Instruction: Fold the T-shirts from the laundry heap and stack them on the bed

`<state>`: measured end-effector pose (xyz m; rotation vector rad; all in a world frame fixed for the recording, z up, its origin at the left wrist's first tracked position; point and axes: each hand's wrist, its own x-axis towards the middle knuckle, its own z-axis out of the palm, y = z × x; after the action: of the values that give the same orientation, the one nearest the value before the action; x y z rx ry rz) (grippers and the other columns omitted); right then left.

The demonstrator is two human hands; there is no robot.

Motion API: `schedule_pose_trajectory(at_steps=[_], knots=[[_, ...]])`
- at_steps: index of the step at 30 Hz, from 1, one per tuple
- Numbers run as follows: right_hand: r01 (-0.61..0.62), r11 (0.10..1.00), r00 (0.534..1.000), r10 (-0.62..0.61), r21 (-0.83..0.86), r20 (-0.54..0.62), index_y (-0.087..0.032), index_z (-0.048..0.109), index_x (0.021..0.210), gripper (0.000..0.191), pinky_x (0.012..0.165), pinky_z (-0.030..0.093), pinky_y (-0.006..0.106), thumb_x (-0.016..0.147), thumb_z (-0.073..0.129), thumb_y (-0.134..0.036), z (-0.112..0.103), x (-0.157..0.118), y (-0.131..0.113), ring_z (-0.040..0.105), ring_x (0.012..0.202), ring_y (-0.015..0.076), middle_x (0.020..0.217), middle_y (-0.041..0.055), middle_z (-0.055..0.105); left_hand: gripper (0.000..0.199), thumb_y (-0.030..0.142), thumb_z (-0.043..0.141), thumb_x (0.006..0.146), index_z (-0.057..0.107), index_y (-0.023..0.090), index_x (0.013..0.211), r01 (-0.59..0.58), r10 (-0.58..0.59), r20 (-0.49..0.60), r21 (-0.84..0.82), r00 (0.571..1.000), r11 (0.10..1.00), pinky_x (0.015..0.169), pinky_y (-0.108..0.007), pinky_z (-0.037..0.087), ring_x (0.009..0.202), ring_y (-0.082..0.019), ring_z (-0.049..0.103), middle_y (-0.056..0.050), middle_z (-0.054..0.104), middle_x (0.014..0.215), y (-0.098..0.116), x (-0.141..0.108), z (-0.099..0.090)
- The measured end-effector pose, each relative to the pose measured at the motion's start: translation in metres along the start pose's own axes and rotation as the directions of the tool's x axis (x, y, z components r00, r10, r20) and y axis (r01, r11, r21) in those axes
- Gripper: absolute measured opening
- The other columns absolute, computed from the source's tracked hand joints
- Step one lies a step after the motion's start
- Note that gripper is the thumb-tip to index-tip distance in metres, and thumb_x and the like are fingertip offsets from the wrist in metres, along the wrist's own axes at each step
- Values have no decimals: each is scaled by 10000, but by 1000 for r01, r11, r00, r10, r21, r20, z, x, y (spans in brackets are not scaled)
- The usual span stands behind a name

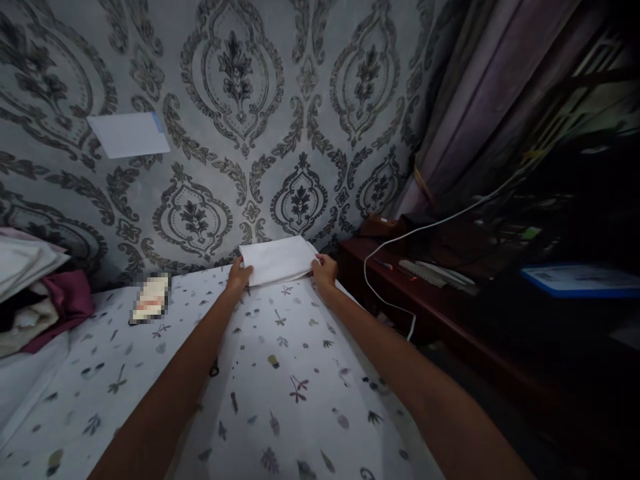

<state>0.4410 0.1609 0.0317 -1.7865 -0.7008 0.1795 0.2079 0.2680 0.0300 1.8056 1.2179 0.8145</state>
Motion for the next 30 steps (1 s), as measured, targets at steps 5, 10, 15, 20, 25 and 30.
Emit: schedule_pose_trajectory(at_steps=[5, 10, 15, 20, 25, 30], knots=[[22, 998, 999, -24, -53, -40, -86, 693, 1157, 457, 749, 518, 261, 786, 457, -209, -2, 5, 2, 641, 876, 207, 1013, 106, 722, 581, 303, 628, 808, 478, 211, 1362, 56, -57, -30, -36, 998, 998, 655, -287, 550, 769, -193, 690, -48, 711, 927, 3, 1, 2], [55, 987, 998, -54, -148, 15, -98, 719, 1069, 386, 884, 489, 320, 772, 482, -163, -12, 4, -3, 636, 920, 232, 988, 114, 720, 491, 248, 506, 868, 462, 181, 1352, 84, -82, -71, 35, 994, 996, 677, -292, 551, 806, -199, 694, -43, 692, 886, 12, -2, 2], [204, 941, 978, -205, -269, 25, -127, 633, 1246, 416, 1065, 361, 447, 873, 470, -209, -20, -20, -17, 498, 1235, 295, 1333, 179, 579, 497, 262, 499, 895, 436, 164, 1378, 53, -17, -198, 180, 980, 982, 927, -460, 500, 1148, -317, 600, -154, 648, 1170, 32, -29, 0], [642, 659, 766, -527, -392, 368, -207, 547, 1389, 432, 1194, 128, 500, 988, 419, -301, -1, -36, -38, 240, 1479, 246, 1584, 113, 366, 542, 346, 421, 967, 400, 122, 1460, -284, 427, -128, 574, 895, 768, 1160, -581, 226, 1446, -380, 295, -238, 379, 1534, 56, -50, 19], [563, 685, 798, -306, -462, 519, -249, 438, 1495, 542, 1167, 81, 615, 1011, 400, -490, 20, -17, -37, 162, 1509, 325, 1619, 126, 297, 757, 611, 338, 961, 275, 150, 1557, -274, 218, 169, 694, 961, 665, 1180, -639, 125, 1530, -365, 98, -208, 177, 1645, 54, -34, 31], [520, 700, 806, -212, -490, 553, -269, 330, 1551, 634, 1175, 53, 584, 1006, 351, -591, 19, -9, -33, 95, 1518, 328, 1652, 125, 199, 916, 771, 194, 897, 113, 186, 1598, -167, 84, 149, 737, 985, 655, 1165, -665, 127, 1539, -333, -50, -175, -13, 1664, 47, -32, 27]])
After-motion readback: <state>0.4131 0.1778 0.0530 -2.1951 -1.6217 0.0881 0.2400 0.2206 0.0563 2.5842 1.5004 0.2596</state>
